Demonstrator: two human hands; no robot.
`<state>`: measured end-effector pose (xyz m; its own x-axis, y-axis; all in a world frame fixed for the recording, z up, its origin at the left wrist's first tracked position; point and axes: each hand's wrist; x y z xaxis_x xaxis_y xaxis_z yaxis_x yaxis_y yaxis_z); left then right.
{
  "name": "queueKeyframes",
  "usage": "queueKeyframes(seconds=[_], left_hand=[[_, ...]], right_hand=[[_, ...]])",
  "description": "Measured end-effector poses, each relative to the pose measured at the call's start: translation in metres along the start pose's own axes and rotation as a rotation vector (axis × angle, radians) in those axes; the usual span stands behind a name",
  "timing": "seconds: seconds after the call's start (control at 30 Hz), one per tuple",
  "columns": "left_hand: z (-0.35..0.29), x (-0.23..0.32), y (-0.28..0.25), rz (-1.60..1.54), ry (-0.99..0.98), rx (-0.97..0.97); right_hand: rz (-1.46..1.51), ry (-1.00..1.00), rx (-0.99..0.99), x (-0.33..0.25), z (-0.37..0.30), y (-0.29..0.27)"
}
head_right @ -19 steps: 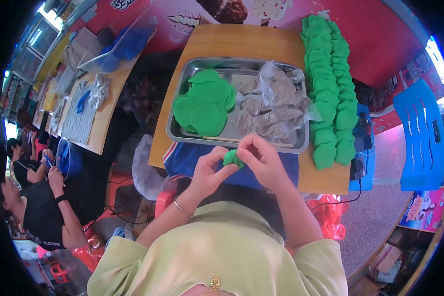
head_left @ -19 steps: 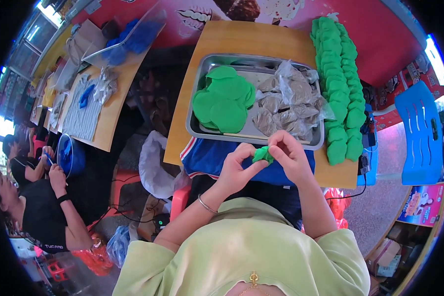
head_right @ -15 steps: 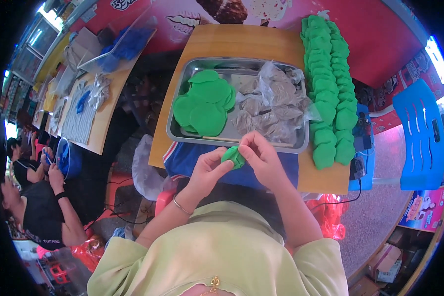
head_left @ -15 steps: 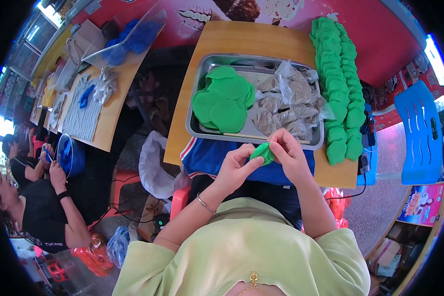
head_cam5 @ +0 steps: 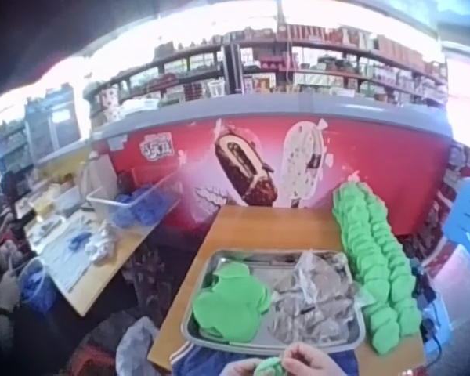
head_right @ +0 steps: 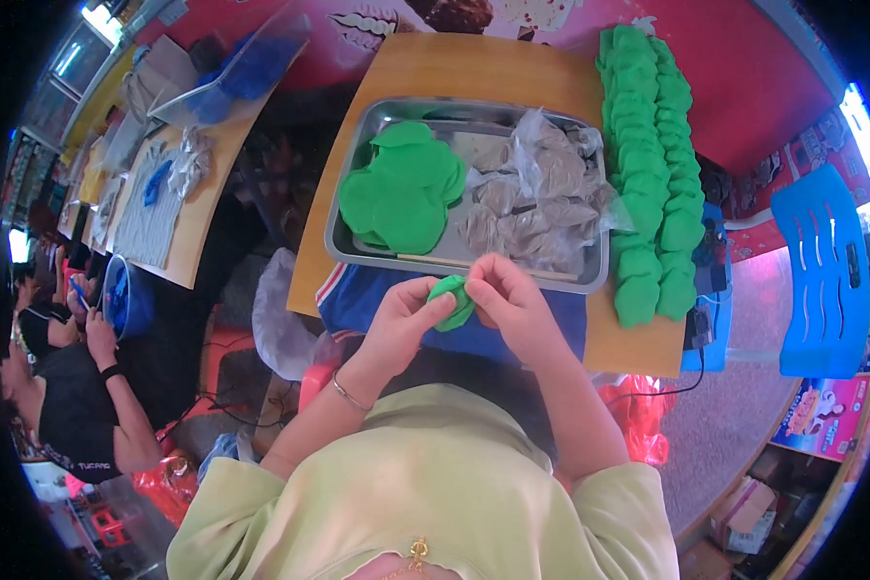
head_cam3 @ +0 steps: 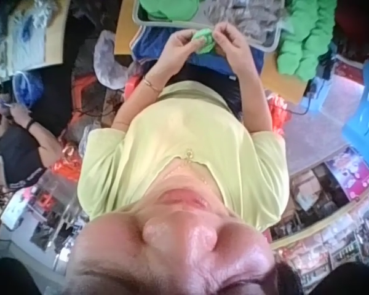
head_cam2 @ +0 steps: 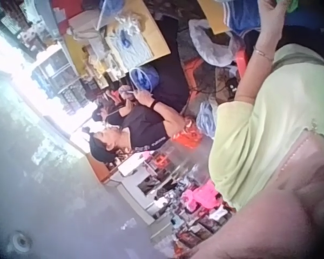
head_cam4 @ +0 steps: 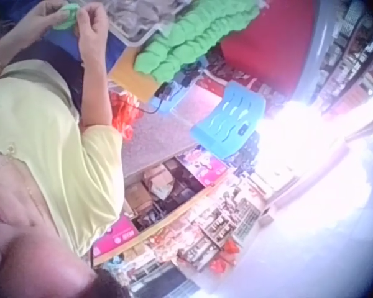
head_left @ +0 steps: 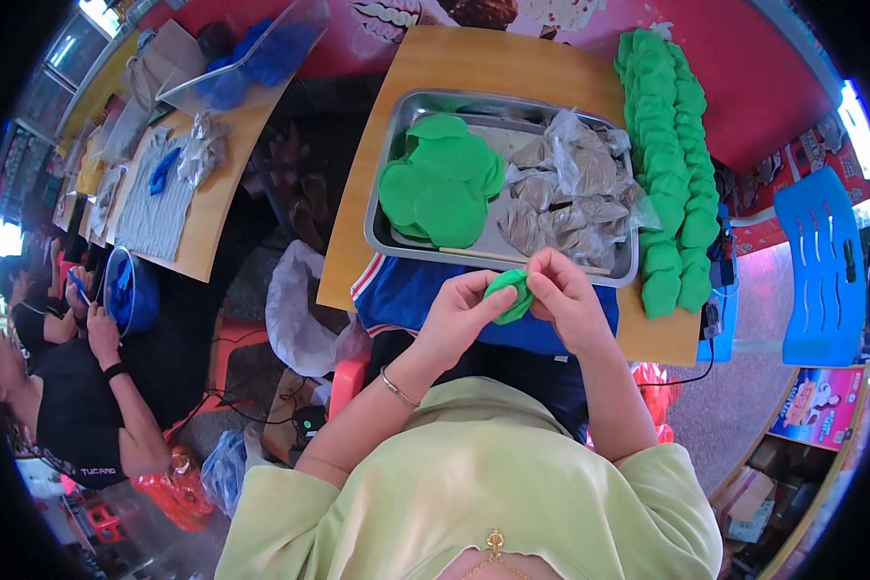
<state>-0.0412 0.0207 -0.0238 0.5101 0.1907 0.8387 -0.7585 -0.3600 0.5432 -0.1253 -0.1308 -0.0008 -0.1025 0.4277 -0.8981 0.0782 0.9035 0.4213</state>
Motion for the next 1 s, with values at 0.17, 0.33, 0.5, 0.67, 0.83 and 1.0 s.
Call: queueKeyframes(seconds=[0.17,0.33,0.5,0.67,0.83,1.0], left_hand=[[0.002,-0.006,0.006,-0.303,0.078,0.006],[0.003,-0.011,-0.005,-0.459,0.058,-0.065],[0.002,-0.017,-0.005,-0.544,0.035,-0.076],[0.001,-0.007,-0.004,-0.110,-0.034,-0.038],[-0.004,-0.011,-0.004,-0.304,0.012,-0.093],[0.000,-0.015,0.004,-0.507,0.069,-0.024]], right_hand=[[-0.065,-0.086,0.036,-0.001,0.002,-0.001],[-0.165,-0.093,0.033,0.002,0.003,0.001],[-0.137,-0.093,0.014,0.002,0.003,0.004],[-0.189,-0.153,0.082,0.006,0.006,-0.003],[-0.199,-0.128,0.037,0.001,0.004,0.003],[-0.309,-0.169,0.100,0.004,0.004,0.005]])
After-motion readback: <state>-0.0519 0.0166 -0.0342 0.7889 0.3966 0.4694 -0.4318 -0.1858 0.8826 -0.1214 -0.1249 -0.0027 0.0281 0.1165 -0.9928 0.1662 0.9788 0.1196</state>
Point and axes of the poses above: each hand's wrist, its own z-axis towards the middle knuckle, its own y-axis out of the palm, x = y × z, and after that the axes turned 9 degrees about -x, right-handed
